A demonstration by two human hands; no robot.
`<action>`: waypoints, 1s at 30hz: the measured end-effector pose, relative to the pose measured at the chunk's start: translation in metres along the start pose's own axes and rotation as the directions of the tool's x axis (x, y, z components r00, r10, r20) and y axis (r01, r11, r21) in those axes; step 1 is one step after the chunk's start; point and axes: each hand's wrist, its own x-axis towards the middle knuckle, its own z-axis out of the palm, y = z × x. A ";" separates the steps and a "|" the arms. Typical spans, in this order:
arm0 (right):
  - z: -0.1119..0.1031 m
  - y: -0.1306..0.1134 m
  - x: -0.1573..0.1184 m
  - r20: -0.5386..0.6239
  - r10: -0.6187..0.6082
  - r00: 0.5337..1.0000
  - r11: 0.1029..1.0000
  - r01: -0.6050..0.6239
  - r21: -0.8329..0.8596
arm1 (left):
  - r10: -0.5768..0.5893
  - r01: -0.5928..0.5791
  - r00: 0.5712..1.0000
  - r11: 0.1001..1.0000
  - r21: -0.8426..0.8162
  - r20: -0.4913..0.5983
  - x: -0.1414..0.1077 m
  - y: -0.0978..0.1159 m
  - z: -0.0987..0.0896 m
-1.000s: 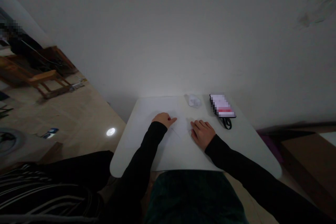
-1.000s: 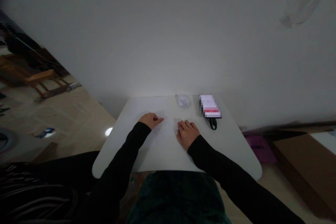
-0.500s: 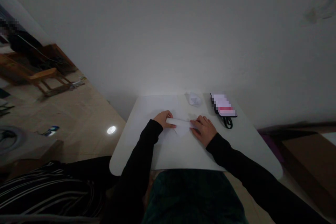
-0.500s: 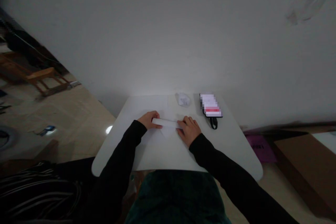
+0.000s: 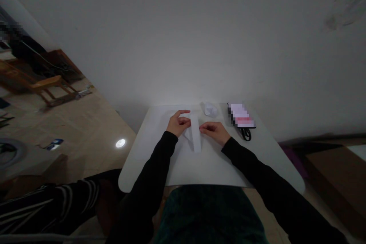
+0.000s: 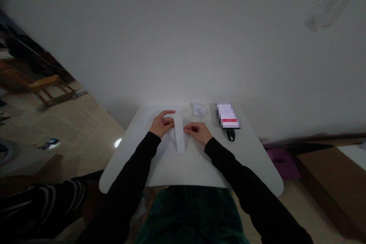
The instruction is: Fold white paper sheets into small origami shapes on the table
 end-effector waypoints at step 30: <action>0.002 -0.004 0.008 -0.533 -0.247 0.809 0.952 0.306 0.024 | 0.008 -0.046 0.875 0.997 -0.066 -0.485 0.001 -0.009 0.080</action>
